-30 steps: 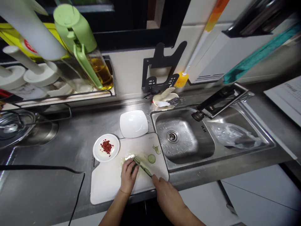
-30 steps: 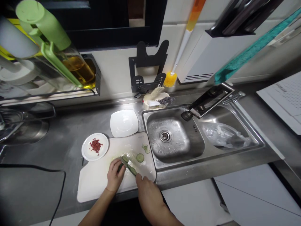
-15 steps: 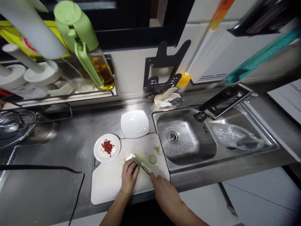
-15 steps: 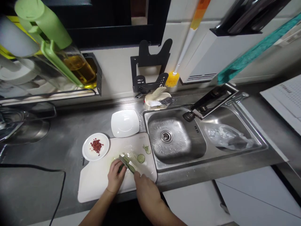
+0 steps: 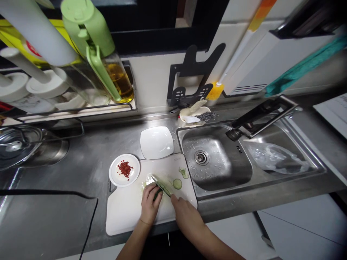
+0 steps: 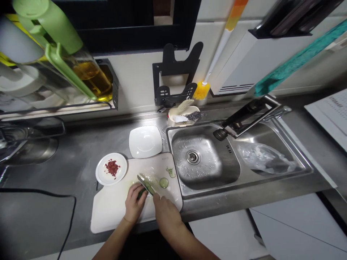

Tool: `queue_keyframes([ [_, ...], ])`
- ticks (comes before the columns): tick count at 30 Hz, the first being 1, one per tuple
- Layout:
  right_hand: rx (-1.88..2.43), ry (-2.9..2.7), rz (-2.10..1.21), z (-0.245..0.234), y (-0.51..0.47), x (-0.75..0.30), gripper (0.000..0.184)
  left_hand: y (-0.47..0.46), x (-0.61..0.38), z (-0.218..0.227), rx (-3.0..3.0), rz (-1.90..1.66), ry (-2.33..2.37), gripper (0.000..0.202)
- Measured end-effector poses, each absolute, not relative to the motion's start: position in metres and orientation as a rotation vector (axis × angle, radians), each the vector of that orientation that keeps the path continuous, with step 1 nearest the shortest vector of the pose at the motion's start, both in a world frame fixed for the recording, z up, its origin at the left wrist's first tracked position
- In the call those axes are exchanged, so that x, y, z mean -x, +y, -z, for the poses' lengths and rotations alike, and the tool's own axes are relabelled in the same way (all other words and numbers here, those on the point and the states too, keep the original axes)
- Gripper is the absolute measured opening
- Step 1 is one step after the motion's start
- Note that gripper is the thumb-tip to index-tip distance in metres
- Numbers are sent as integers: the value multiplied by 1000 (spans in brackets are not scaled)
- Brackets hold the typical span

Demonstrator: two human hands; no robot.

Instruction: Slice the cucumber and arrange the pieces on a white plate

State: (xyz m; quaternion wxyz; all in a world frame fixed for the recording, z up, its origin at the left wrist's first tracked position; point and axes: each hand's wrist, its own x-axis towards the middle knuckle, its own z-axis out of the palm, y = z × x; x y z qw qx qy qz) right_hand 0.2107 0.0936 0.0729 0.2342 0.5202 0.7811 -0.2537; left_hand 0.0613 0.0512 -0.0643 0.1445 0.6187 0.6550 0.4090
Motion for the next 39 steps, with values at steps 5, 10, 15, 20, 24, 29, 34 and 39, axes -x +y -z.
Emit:
queue_keyframes([
  [5, -1428, 2181, 720, -64, 93, -213, 48, 51, -60, 65, -1780, -1181, 1894, 17],
  [10, -1438, 2204, 727, -55, 94, -213, 51, 51, -61, 64, -1782, -1178, 1897, 17],
  [15, -1424, 2224, 742, -46, 97, -209, 53, 51, -61, 64, -1788, -1181, 1901, 18],
  [20, -1459, 2302, 730, -32, 97, -205, 51, 50, -61, 64, -1786, -1169, 1903, 17],
  [24, -1447, 2316, 703, -25, 96, -201, 52, 50, -61, 63, -1786, -1164, 1900, 17],
  [29, -1486, 2334, 742, -21, 95, -201, 52, 49, -61, 65, -1785, -1143, 1908, 18],
  [34, -1576, 2270, 774, -21, 93, -214, 52, 49, -61, 65, -1781, -1145, 1899, 18],
  [39, -1581, 2139, 732, -38, 88, -230, 54, 50, -61, 64, -1790, -1168, 1917, 18],
])
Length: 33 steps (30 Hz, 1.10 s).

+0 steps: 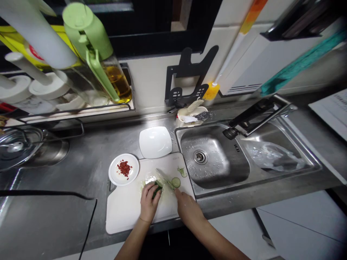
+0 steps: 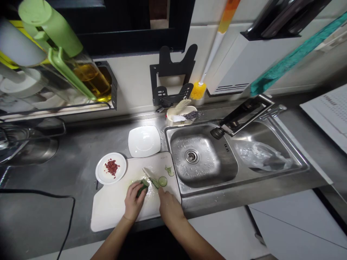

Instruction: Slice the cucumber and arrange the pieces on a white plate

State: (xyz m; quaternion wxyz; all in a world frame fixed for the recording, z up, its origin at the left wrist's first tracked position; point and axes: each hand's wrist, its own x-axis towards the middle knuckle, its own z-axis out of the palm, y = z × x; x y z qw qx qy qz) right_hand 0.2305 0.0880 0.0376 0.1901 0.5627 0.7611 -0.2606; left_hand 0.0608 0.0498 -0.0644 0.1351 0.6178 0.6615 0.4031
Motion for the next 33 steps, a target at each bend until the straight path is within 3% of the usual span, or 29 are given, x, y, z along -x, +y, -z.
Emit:
queue_keyframes([
  [14, -1506, 2104, 742, -75, 58, -243, 58, 50, -62, 61, -1791, -1174, 1937, 16],
  [33, -1517, 2153, 717, -71, 54, -242, 57, 51, -63, 61, -1760, -1188, 1944, 15],
])
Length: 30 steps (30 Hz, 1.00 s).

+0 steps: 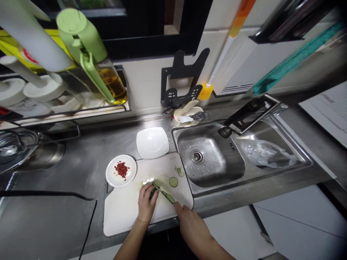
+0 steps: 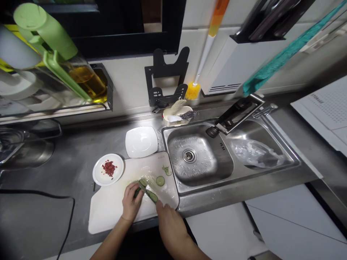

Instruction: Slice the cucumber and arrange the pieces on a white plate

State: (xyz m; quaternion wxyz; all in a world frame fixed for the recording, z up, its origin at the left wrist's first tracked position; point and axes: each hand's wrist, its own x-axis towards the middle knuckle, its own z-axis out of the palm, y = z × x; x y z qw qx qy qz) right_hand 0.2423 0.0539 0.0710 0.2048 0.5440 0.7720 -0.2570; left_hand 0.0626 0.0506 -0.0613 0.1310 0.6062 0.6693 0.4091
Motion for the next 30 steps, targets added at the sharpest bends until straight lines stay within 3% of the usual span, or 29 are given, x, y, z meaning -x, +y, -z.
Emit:
queue_keyframes([
  [30, -1512, 2225, 659, -61, 74, -217, 45, 51, -61, 62, -1723, -1177, 1921, 15],
])
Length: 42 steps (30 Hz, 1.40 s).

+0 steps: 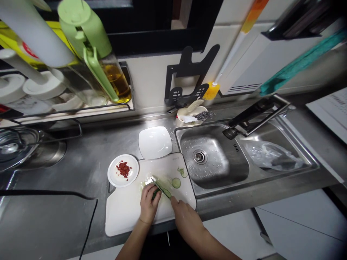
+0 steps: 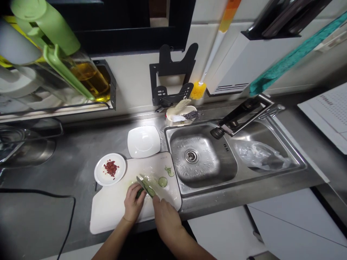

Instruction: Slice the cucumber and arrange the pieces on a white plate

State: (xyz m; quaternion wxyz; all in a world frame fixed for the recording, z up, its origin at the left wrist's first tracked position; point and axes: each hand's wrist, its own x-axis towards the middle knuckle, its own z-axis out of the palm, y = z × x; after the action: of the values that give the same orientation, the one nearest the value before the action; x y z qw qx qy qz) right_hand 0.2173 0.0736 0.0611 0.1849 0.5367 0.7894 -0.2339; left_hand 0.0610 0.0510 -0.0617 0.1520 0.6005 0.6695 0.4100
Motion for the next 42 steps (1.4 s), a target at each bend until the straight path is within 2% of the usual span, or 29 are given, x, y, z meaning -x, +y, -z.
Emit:
queue_keyframes([
  [16, -1490, 2291, 598, -43, 79, -205, 47, 50, -60, 64, -1730, -1172, 1902, 16],
  [34, -1541, 2248, 693, -24, 82, -196, 49, 49, -60, 65, -1727, -1153, 1909, 16],
  [38, -1559, 2189, 740, -33, 85, -207, 49, 50, -61, 61, -1725, -1152, 1902, 17],
  [42, -1581, 2170, 720, -54, 89, -227, 40, 52, -61, 53, -1714, -1136, 1915, 21],
])
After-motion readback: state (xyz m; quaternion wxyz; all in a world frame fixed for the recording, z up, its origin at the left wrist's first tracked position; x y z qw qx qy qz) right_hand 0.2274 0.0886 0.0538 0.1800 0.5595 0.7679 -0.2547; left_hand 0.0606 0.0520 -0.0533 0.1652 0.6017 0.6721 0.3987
